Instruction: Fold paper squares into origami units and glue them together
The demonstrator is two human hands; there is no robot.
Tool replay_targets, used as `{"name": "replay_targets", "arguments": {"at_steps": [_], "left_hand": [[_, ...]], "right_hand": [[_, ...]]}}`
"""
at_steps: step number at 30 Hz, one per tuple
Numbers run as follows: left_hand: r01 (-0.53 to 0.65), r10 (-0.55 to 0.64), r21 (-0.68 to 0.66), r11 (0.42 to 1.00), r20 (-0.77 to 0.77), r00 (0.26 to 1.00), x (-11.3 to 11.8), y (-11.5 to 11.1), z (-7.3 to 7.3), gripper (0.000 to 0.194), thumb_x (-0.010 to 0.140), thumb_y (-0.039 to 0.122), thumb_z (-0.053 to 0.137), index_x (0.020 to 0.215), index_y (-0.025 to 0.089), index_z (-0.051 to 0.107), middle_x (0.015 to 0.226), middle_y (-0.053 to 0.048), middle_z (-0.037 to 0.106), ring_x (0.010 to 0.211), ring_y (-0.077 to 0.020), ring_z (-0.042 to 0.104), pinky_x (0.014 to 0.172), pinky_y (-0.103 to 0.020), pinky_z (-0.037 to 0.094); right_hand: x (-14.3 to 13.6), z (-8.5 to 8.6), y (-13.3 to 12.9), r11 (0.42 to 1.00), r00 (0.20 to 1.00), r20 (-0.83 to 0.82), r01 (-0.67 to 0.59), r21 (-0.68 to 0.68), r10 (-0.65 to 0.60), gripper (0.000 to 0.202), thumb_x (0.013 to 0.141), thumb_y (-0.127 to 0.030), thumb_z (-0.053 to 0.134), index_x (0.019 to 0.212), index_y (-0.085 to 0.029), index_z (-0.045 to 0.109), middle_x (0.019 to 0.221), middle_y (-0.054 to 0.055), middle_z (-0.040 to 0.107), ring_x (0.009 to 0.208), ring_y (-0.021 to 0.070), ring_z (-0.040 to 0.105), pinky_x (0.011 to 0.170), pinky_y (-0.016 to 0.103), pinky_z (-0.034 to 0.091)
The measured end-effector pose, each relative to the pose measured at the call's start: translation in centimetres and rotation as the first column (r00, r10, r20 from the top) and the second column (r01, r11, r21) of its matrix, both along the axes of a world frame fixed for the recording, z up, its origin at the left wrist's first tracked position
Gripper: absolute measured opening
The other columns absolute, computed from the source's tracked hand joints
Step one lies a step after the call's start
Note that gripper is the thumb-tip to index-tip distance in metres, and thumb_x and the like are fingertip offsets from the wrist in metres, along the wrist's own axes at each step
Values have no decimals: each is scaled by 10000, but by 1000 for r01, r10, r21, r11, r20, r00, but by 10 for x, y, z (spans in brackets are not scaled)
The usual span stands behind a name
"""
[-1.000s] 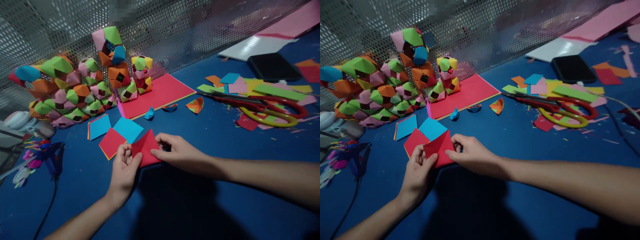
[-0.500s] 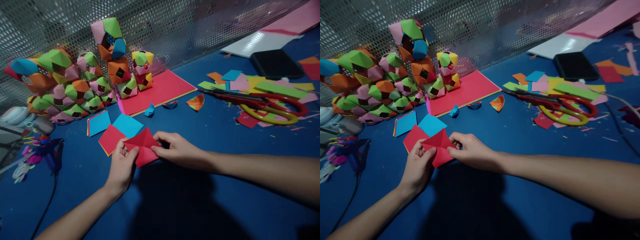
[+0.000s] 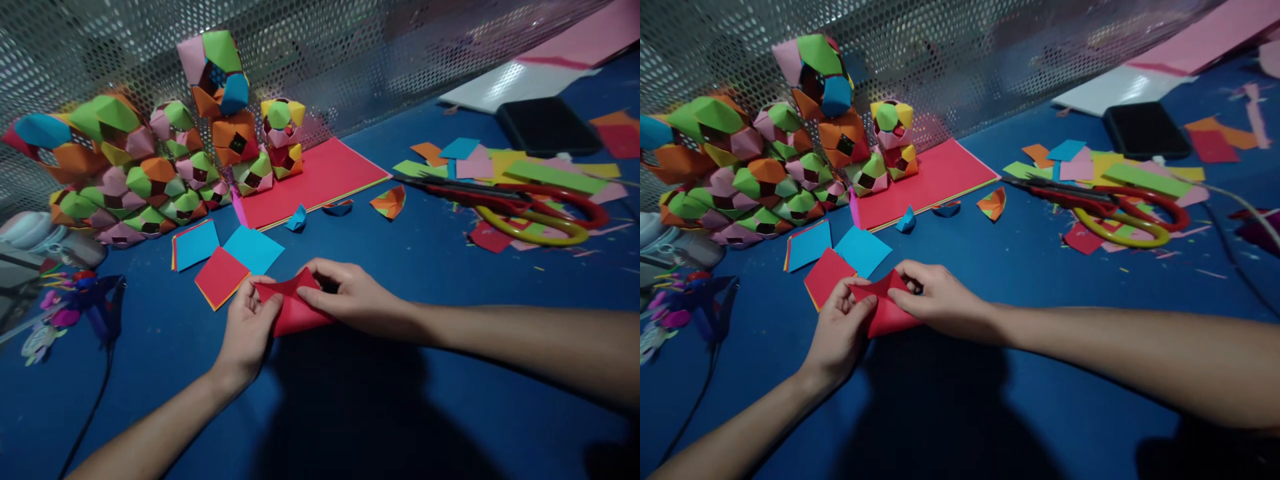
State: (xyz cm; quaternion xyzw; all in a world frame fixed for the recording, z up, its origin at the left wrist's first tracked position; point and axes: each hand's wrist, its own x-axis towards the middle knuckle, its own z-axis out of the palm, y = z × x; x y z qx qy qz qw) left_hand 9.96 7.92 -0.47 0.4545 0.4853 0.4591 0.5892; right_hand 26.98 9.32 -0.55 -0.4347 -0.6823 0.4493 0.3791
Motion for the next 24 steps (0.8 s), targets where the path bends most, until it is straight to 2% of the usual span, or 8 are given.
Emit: {"name": "replay_targets", "arguments": {"at_steps": [5,9,13,18,21,24], "left_hand": [[-10,9,23,1000,12,1000,-1,1,0,213,759,208,631,942,212,522,766,32,602,644,-78,560,640,-197,442],[-24,27,36,999,-67,997,0,-1,1,285,764,264,631,1028,194,549,852,-16,620,724,-117,586,666,-221,460],[3,7,72,997,-137,991,1,-3,2,311,783,288,612,1075,201,553,908,-35,632,800,-141,595,714,-236,467],[23,-8,85,996,-166,986,0,-4,2,348,780,282,615,1111,194,551,900,-41,642,808,-149,601,719,-237,470],[46,-29,88,995,-186,982,0,-5,0,349,787,283,607,1121,199,556,909,-37,643,824,-148,602,745,-240,467],[75,-51,98,992,-224,973,-1,-5,0,340,790,276,601,1122,211,564,1001,-40,636,880,-153,602,772,-238,463]], "right_hand": [[0,0,1,1000,1000,12,-7,29,6,130,811,-269,514,823,-172,600,634,-41,504,599,86,444,536,195,330],[0,-1,1,1000,1000,12,-24,19,23,149,820,-261,498,838,-170,615,763,-7,596,686,104,504,577,199,361],[0,1,0,999,999,36,-38,-4,38,161,827,-258,483,849,-168,614,791,2,609,696,110,513,580,206,364],[0,1,-1,999,999,20,-45,15,44,151,823,-253,482,818,-172,610,760,4,590,689,111,500,587,215,365],[-1,-1,-1,1000,1000,-29,11,12,-10,101,796,-277,536,816,-180,557,696,-22,533,636,96,466,574,211,365],[-3,-3,-1,998,995,-83,60,-24,-62,150,758,-297,592,768,-185,494,656,-43,491,596,84,446,550,201,362]]}}
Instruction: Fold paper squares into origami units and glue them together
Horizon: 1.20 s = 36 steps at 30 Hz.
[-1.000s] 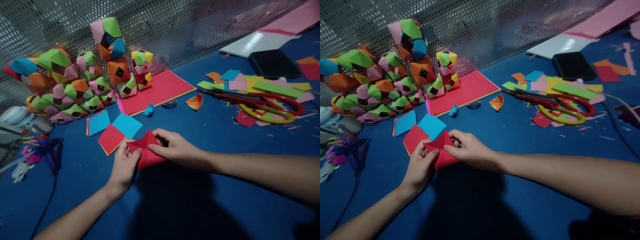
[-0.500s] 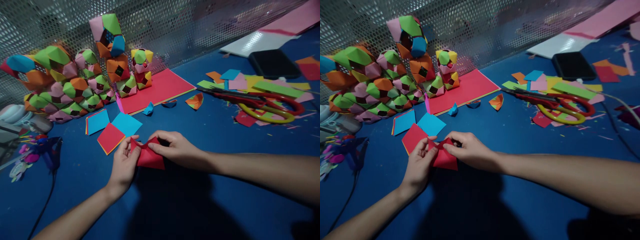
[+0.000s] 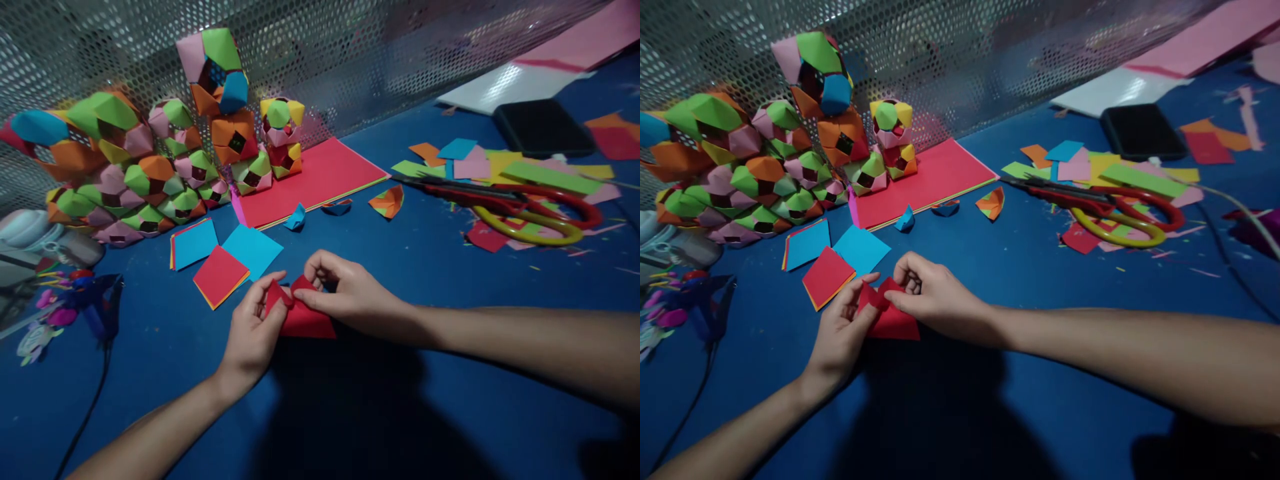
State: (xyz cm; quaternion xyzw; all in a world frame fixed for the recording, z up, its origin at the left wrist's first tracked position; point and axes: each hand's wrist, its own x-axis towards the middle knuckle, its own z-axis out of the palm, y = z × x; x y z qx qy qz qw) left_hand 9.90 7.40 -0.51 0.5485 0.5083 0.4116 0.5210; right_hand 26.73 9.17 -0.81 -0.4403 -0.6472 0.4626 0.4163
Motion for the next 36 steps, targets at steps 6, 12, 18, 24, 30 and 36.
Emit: {"name": "replay_targets", "arguments": {"at_steps": [6,12,18,24,30,36], "left_hand": [[39,-32,69,997,-107,994,1,-1,2,310,780,268,611,1085,220,597,1105,-48,620,1004,-184,575,847,-261,443],[51,-43,71,996,-114,993,0,-2,3,224,777,284,614,986,205,629,970,-42,649,890,-182,591,772,-257,447],[45,-38,49,998,-129,991,-1,-2,3,175,772,318,613,869,174,637,812,-28,652,745,-163,577,662,-238,426],[45,-31,72,996,-184,982,-1,-2,3,144,787,310,594,838,178,619,786,-7,633,722,-145,553,659,-229,414],[37,-22,84,996,-177,984,1,-2,5,126,780,297,595,816,179,618,759,-4,623,698,-143,543,637,-223,401],[27,-5,103,994,-210,978,0,-2,4,117,778,295,593,789,179,603,747,1,597,690,-139,520,634,-220,395]], "right_hand": [[-1,6,-2,991,997,-68,-54,-120,46,137,752,-281,587,719,-165,523,596,-43,486,559,80,437,508,197,340],[2,14,-6,979,988,-104,-132,-158,116,151,788,-306,553,778,-156,555,637,-28,515,584,80,457,523,193,355],[3,14,-6,988,989,57,-129,-82,134,183,725,-317,616,819,-175,550,747,-8,541,660,103,472,567,208,380],[-1,11,-5,995,988,144,-71,65,61,38,752,-168,509,753,-178,545,724,-18,535,661,96,478,597,205,380],[-1,6,-5,964,979,197,-100,245,52,36,765,-211,541,779,-178,544,758,1,556,667,100,493,614,210,398],[-1,-1,-2,923,982,187,-77,378,6,78,776,-142,492,764,-176,560,735,10,585,644,101,512,606,214,407]]}}
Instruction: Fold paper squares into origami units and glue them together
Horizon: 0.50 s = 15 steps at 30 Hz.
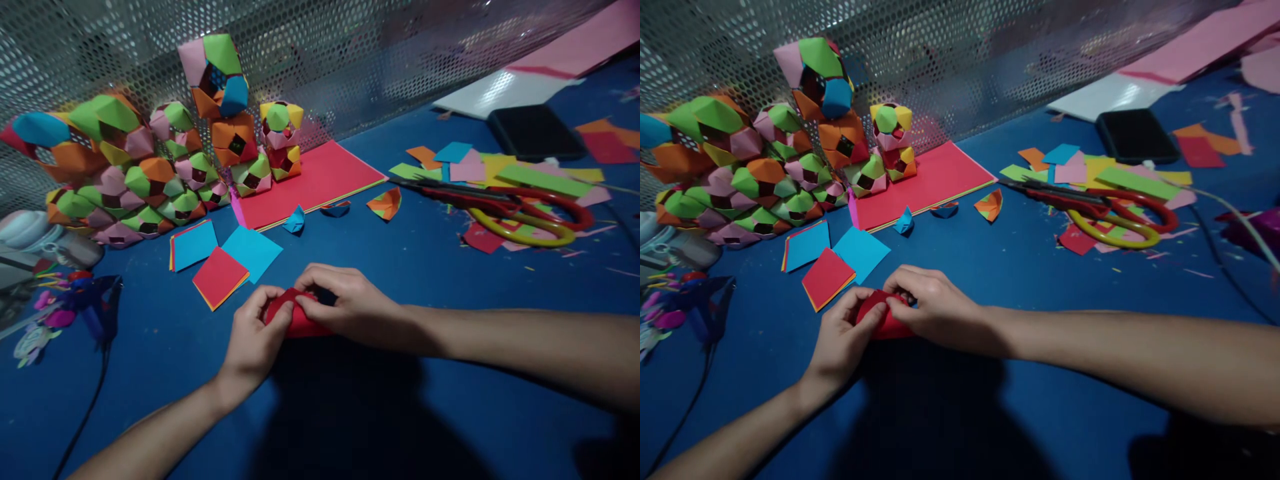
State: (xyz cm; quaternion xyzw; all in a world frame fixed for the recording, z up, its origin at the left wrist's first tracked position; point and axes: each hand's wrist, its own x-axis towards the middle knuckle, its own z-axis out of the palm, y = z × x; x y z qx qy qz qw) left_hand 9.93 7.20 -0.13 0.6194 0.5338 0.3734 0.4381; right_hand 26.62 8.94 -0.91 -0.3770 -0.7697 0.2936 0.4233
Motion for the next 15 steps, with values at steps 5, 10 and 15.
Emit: {"name": "replay_targets", "arguments": {"at_steps": [5,10,15], "left_hand": [[8,-5,-56,998,40,999,-1,0,2,145,788,318,581,812,181,622,777,-8,618,711,-143,535,645,-222,406],[14,-9,-81,997,60,998,-1,1,6,155,791,294,572,829,176,665,825,-30,662,763,-157,566,674,-227,419],[35,-29,-91,995,74,997,-2,2,5,150,803,247,530,825,177,661,813,-26,660,732,-149,571,642,-227,424]], "right_hand": [[1,-2,1,993,999,-30,-27,113,30,114,803,-132,475,827,-175,578,772,27,596,684,110,542,641,220,428],[3,-1,1,974,997,2,-79,215,80,192,812,-79,436,853,-156,607,795,54,604,739,120,562,680,221,446],[7,1,2,951,986,140,-128,281,92,229,843,-102,417,882,-164,634,802,61,591,735,120,560,669,217,448]]}}
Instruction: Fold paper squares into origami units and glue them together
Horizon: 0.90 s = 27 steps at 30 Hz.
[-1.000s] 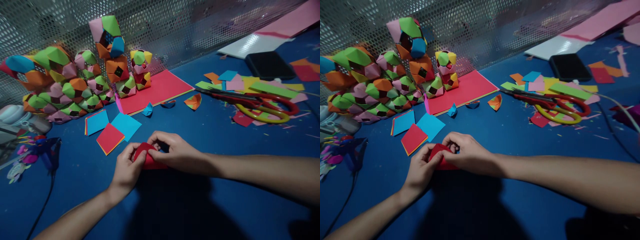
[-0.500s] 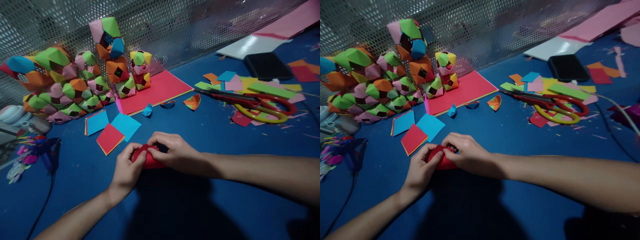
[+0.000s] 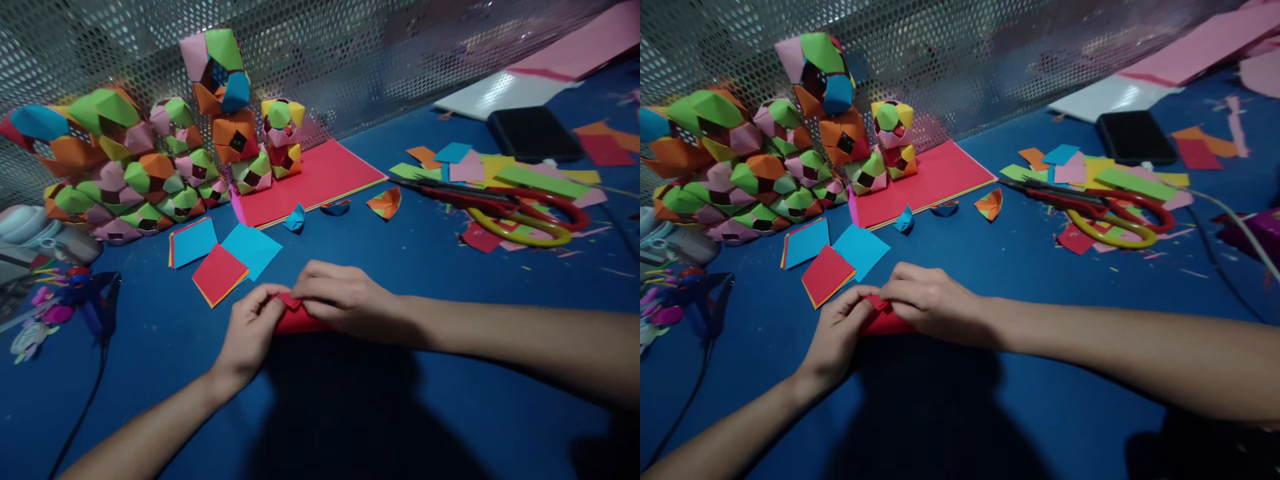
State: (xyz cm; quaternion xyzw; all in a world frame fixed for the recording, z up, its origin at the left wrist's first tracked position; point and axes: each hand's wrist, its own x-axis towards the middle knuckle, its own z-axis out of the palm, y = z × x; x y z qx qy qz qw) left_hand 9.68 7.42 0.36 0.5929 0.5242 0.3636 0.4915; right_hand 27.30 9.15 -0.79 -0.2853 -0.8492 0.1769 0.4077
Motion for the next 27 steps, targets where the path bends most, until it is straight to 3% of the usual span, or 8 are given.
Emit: {"name": "replay_targets", "arguments": {"at_steps": [5,10,16,20,24,27], "left_hand": [[30,-29,-43,999,31,999,-1,-1,0,134,799,258,543,853,185,641,790,1,626,700,-117,534,636,-205,402],[57,-54,-85,995,44,998,0,-3,3,181,783,333,598,872,178,623,816,7,619,752,-112,524,677,-195,398],[52,-48,-70,996,54,997,0,-3,1,191,783,343,605,898,191,619,847,14,619,779,-107,530,700,-191,399],[71,-67,-50,996,73,995,-1,-3,3,217,763,315,631,954,213,622,929,8,639,855,-124,550,744,-201,406],[9,10,-181,983,102,995,-2,-1,8,160,765,286,626,883,179,640,843,-6,650,777,-116,562,697,-203,410],[55,18,-331,942,212,977,-2,4,15,162,757,236,625,895,155,652,801,-20,653,727,-109,567,691,-207,415]], "right_hand": [[3,1,0,995,991,131,11,97,-24,255,886,-165,394,853,-156,647,789,70,592,683,117,547,617,212,437],[1,-2,1,997,999,32,-6,74,3,207,871,-150,431,861,-143,638,780,63,592,695,112,553,629,206,440],[-1,-3,2,998,993,-114,6,-68,-14,152,800,-89,483,839,-126,625,766,53,613,688,107,555,632,209,432],[-1,2,0,961,986,-143,40,-274,-81,131,768,-101,514,812,-145,629,741,20,610,655,94,547,607,200,422],[-2,7,-1,854,985,-124,42,-518,-123,112,762,-124,523,770,-153,631,670,-13,583,612,85,527,550,184,408],[-3,8,-2,815,981,-139,32,-579,-138,98,763,-146,538,788,-154,633,659,-18,587,602,85,531,538,184,413]]}}
